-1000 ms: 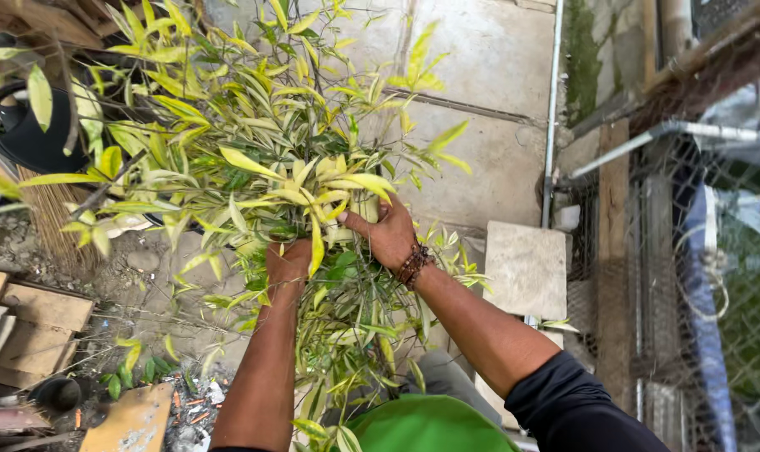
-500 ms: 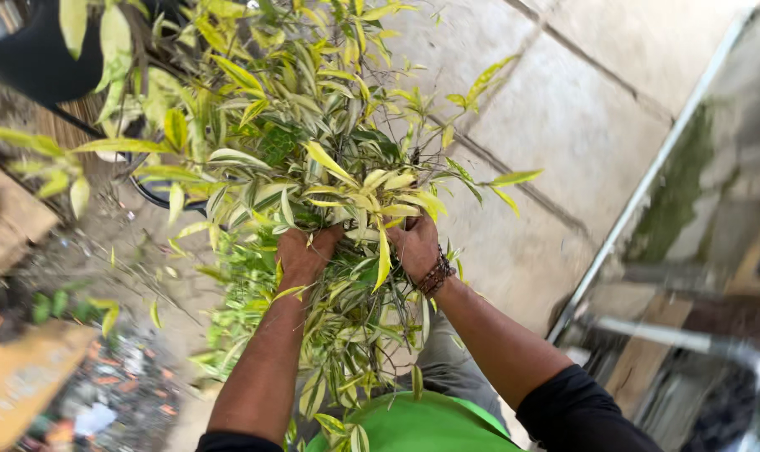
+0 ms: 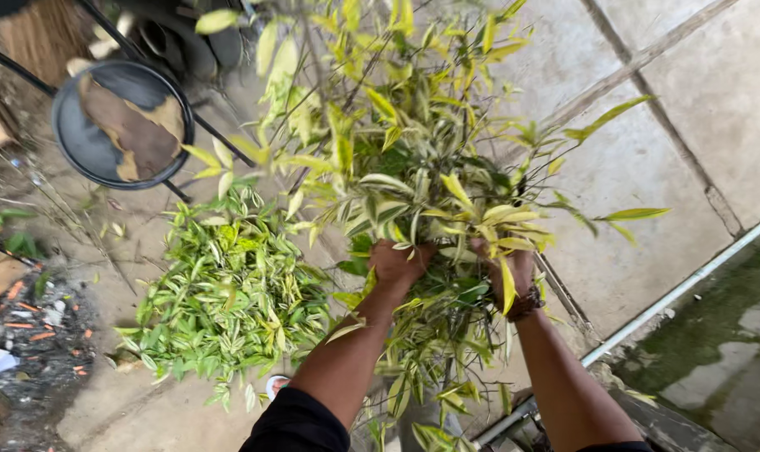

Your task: The person carries a large bunch of variegated plant branches through a garden area and places them on a concrete floor. They then sit and use a knife to strip leaves from the branches, accumulating a pile of leaves on the ground.

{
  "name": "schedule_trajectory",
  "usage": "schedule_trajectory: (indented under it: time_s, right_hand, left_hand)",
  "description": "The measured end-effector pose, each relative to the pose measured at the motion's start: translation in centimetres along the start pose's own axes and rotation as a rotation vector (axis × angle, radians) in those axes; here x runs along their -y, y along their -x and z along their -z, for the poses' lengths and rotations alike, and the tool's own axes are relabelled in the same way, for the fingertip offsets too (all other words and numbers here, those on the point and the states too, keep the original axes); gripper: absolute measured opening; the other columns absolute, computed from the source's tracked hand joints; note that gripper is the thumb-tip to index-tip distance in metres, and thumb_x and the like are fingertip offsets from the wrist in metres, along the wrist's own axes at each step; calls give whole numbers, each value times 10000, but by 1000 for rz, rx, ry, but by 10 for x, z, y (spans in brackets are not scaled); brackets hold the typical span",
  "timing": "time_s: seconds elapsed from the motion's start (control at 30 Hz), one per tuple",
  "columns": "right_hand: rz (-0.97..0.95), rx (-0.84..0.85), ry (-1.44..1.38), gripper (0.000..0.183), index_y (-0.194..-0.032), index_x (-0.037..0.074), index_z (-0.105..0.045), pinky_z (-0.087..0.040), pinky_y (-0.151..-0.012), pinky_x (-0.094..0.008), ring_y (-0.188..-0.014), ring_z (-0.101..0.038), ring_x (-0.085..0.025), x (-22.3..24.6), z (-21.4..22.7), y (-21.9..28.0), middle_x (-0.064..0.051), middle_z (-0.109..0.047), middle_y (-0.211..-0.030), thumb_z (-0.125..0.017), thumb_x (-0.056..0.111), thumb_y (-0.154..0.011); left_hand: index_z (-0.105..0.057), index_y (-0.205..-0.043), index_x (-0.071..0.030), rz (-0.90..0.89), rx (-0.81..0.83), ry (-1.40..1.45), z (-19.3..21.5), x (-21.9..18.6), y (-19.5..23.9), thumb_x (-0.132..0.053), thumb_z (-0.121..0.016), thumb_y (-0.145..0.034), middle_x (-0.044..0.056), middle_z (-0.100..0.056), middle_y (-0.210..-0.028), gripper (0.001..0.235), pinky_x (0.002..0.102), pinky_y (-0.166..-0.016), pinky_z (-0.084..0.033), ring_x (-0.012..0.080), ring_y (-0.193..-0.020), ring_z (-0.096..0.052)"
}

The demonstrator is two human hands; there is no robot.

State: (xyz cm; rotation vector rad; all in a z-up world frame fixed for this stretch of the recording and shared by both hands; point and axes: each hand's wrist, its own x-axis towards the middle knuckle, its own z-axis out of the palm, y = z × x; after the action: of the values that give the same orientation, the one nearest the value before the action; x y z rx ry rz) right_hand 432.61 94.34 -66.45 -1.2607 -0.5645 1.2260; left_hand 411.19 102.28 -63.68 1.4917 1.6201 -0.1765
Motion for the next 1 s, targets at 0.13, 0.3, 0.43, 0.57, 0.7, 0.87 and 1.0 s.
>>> schedule_trajectory:
  time_s: [0.13, 0.3, 0.43, 0.57, 0.7, 0.87, 1.0]
  right_hand:
    - [65, 9, 120, 424, -1276, 37, -556, -616, -898, -329, -1070, -659, -150, -37, 30, -16, -35, -632, -1203, -765, 66, -908]
    - [182, 12, 469, 449, -1306, -8, -595, -606, -894, -348, -1042, -689, -190, -152, 80, -58, -76, -701, -1170, -809, 115, -931]
    - [118, -122, 860, 520, -1279, -28, -597, -566, -877, -373, -1008, -680, -235, -262, 88, -75, -117, -719, -1128, -843, 211, -887]
    - [-144, -243, 1275, 607, -1252, -47, -599, -527, -860, -398, -975, -671, -280, -324, 82, -63, -158, -737, -1087, -876, 307, -844]
    - [-408, -257, 1201, 438, -1201, -9, -659, -541, -889, -367, -982, -663, -268, -344, 70, -77, -172, -736, -1101, -806, 271, -898]
    - [-440, -240, 1051, 470, -1224, -15, -635, -549, -887, -325, -1042, -662, -231, -354, 74, -100, -177, -677, -1210, -812, 182, -836]
    - [-292, -121, 935, 521, -1226, -62, -615, -520, -933, -315, -1107, -671, -325, -339, 51, -100, -236, -655, -1225, -866, 237, -881]
  left_hand:
    - [-720, -1125, -127, 29, 77, -36, -26, 2, -39, -647, -578, -858, 163, -793, -1192, 601, 432, -803, -545, 353, -1044, -756]
    - [-469, -1329, -25, 95, 78, -34, -70, 65, -113, -631, -641, -819, 246, -584, -1385, 811, 446, -887, -564, 372, -1159, -664]
    - [-102, -1624, 11, 100, -114, -11, -85, 151, -144, -512, -701, -800, 297, -369, -1567, 1145, 487, -971, -558, 402, -1227, -614]
    - [-168, -1607, -20, 91, -153, 223, -78, 240, -131, -323, -811, -820, 229, -456, -1533, 1061, 424, -1161, -412, 372, -1358, -514]
    - [-283, -1552, -8, 68, -264, 219, -44, 300, -94, -305, -840, -866, 190, -525, -1491, 931, 475, -1128, -334, 357, -1353, -456]
    - [-453, -1450, 3, 48, -405, 554, -13, 324, -43, -209, -802, -796, 169, -663, -1356, 771, 380, -1018, -557, 267, -1185, -686]
    - [-499, -1371, 20, 13, -480, 671, -20, 327, 13, -133, -839, -842, 149, -639, -1283, 648, 350, -967, -532, 233, -1142, -646]
